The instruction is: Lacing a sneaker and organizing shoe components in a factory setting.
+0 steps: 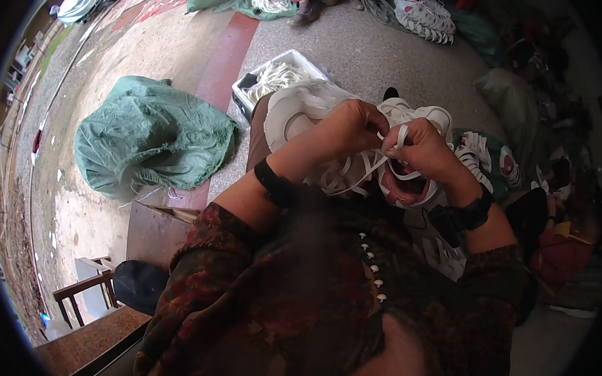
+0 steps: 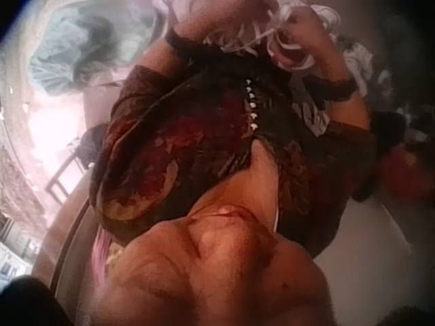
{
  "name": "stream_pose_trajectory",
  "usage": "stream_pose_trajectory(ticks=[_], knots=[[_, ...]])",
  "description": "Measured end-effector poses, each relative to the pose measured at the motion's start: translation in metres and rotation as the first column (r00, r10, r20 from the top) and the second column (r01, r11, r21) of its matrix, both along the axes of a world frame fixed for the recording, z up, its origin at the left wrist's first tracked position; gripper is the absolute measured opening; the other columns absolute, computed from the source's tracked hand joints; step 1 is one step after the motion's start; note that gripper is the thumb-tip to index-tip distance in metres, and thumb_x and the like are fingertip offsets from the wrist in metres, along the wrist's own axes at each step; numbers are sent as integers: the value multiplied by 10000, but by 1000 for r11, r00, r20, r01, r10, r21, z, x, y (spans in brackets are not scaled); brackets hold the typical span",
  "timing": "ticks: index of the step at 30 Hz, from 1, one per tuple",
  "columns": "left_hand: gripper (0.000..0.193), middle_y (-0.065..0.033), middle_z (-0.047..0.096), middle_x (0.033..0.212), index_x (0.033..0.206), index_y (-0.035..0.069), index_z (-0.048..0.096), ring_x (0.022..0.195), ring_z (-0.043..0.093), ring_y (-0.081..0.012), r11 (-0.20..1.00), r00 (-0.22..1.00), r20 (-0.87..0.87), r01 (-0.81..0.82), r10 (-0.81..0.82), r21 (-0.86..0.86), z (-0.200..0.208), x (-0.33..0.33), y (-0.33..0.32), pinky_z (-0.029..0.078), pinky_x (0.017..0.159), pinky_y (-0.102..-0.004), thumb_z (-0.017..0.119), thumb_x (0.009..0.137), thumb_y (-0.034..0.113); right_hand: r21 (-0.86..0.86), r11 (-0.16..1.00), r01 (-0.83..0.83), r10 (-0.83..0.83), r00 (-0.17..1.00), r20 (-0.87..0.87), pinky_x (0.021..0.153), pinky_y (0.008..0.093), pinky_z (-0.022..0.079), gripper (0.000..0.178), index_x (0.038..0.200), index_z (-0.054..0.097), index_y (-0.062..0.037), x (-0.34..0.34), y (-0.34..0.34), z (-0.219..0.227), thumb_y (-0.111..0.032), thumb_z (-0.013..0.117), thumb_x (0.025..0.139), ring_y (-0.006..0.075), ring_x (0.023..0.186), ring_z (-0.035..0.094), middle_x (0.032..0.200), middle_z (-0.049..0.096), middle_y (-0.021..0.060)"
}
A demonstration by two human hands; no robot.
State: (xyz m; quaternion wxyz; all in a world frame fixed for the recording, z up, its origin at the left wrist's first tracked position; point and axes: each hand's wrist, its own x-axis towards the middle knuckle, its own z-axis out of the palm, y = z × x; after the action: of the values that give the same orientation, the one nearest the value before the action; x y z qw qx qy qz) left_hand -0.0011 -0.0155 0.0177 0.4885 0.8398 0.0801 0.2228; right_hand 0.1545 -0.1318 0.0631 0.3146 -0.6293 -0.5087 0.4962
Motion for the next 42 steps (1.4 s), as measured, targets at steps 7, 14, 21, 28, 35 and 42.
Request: stream_pose_trajectory(ticks=[7,14,21,28,35,42], knots=[[161,-93,637,785,881,-18,649,720,595,-140,997,999,-46,0,3,80,-22,8,-1,463,690,-284,662,738,56,530,795,-294,3,876,482,584,324,458,75,731,568,-11,-7,2,-13,51,572,690,209,632,566,689,563,107],[130,-72,644,802,893,-27,640,749,578,-99,987,988,-68,134,-141,-92,-20,2,7,457,713,-268,604,784,33,416,766,-490,-249,371,895,544,401,459,74,705,507,-44,-16,5,-7,-29,579,702,299,622,564,705,496,139],[109,6,609,800,891,-11,637,762,537,-60,921,992,68,125,-108,-368,-19,6,2,446,710,-235,602,788,1,415,749,-517,-329,254,910,500,388,439,138,662,521,-46,-14,-6,-6,-122,621,722,291,577,556,674,495,134],[38,5,604,778,828,1,628,708,532,-51,868,998,26,-38,59,-496,-19,11,0,450,655,-218,601,801,2,415,735,-537,-356,215,909,488,379,434,135,631,515,-45,-16,-11,-8,-110,607,705,278,551,544,632,492,125],[52,9,600,757,827,-2,632,713,541,-63,937,985,65,-129,158,-326,-15,22,-7,463,665,-233,602,786,10,452,719,-528,-377,250,892,497,376,440,57,631,528,-39,-15,-12,-9,-65,579,635,277,551,544,632,493,121],[82,-97,639,740,796,18,668,705,622,-203,965,976,33,-216,213,147,-7,19,0,493,677,-323,606,750,46,449,737,-505,-364,262,894,507,385,448,56,622,544,-43,-14,-11,-12,-74,588,637,287,562,558,628,507,131]])
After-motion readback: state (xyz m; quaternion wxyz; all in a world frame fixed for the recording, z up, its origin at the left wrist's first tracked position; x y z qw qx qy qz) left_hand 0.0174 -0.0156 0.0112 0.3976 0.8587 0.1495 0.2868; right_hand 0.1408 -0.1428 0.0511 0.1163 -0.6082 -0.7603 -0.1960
